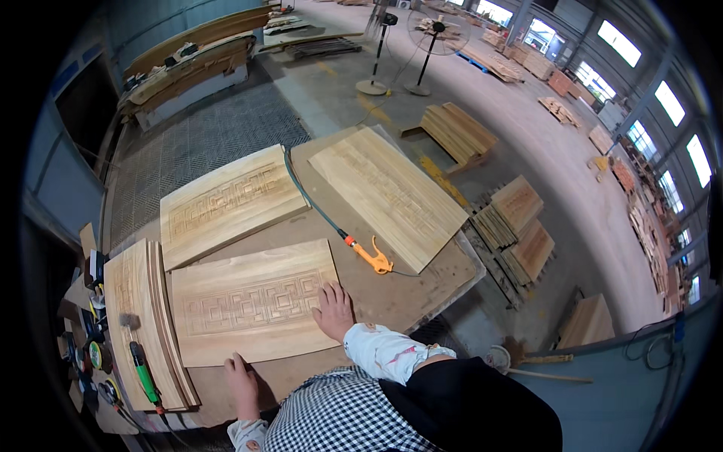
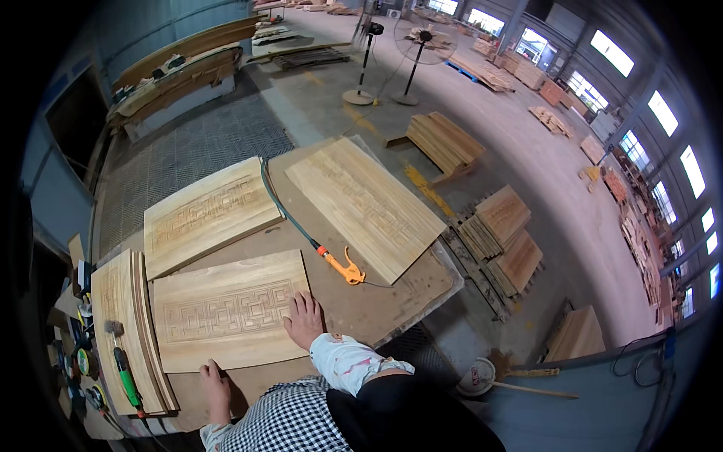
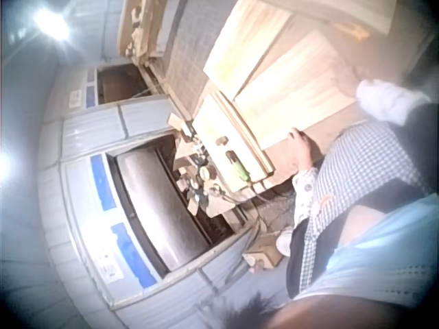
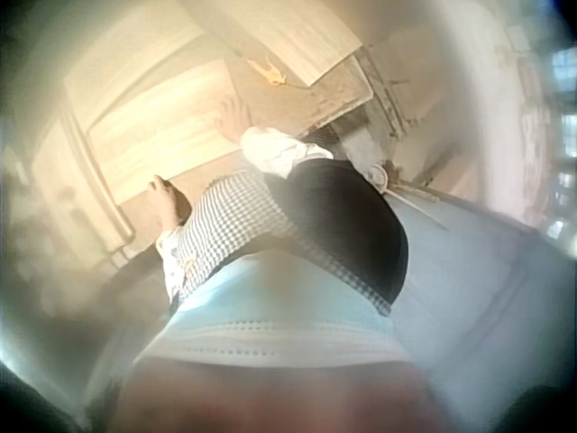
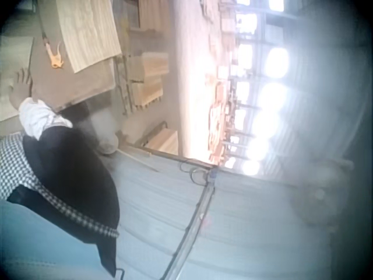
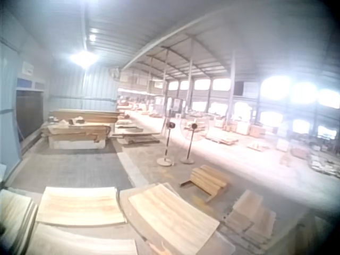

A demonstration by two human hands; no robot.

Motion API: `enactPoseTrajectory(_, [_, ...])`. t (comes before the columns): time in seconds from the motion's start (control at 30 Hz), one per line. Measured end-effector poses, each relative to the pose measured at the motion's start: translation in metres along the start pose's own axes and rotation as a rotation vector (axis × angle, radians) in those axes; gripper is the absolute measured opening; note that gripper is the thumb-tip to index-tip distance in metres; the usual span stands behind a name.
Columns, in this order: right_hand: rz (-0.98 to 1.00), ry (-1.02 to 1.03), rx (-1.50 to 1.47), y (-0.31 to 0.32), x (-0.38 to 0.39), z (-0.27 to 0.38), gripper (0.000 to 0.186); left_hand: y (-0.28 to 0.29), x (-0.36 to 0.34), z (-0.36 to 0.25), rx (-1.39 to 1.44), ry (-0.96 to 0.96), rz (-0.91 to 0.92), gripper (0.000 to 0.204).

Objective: The person carves a geometric pattern into a wooden panel using a rotary carving tool and a sanding block. They repeatedly brush away wood dust and smooth the carved surfaces by hand.

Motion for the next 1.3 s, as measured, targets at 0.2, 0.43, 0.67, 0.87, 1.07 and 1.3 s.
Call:
enactPoseTrajectory(0.2, [0.270, -0.050, 0.190, -0.024, 0.040, 0.006, 0.076, 0.028, 0.009, -0.016, 0.094, 0.082, -0.057, 0.027])
enactPoseTrajectory(0.43, [0.086, 0.030, 0.095, 0.010, 0.040, 0.021, 0.064, 0.048, 0.014, -0.046, 0.219, 0.097, -0.204, 0.028])
enactPoseTrajectory(0.67, [0.070, 0.049, 0.084, 0.007, 0.034, 0.014, 0.064, 0.032, -0.022, -0.088, 0.203, 0.022, -0.129, 0.022])
enactPoseTrajectory(0.87, [0.058, 0.044, 0.057, 0.007, 0.032, 0.014, 0.064, 0.018, -0.069, -0.090, 0.179, -0.184, -0.065, 0.014])
enactPoseTrajectory(1.07, [0.066, 0.033, 0.040, 0.008, 0.033, 0.015, 0.064, -0.001, -0.106, -0.080, 0.190, -0.327, 0.132, 0.016])
enactPoseTrajectory(1.3, [0.066, 0.034, 0.071, 0.006, 0.032, 0.017, 0.064, -0.015, -0.097, -0.112, 0.161, -0.475, 0.173, 0.008])
Point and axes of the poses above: each hand's wrist, its own x-axis away from the middle knuckle, its own y-axis out of the back of the hand, z = x × y, the point moved 10 cm from there along -x, towards the middle knuckle, and after that the axes turned 8 degrees about y, right-handed, at the moved point
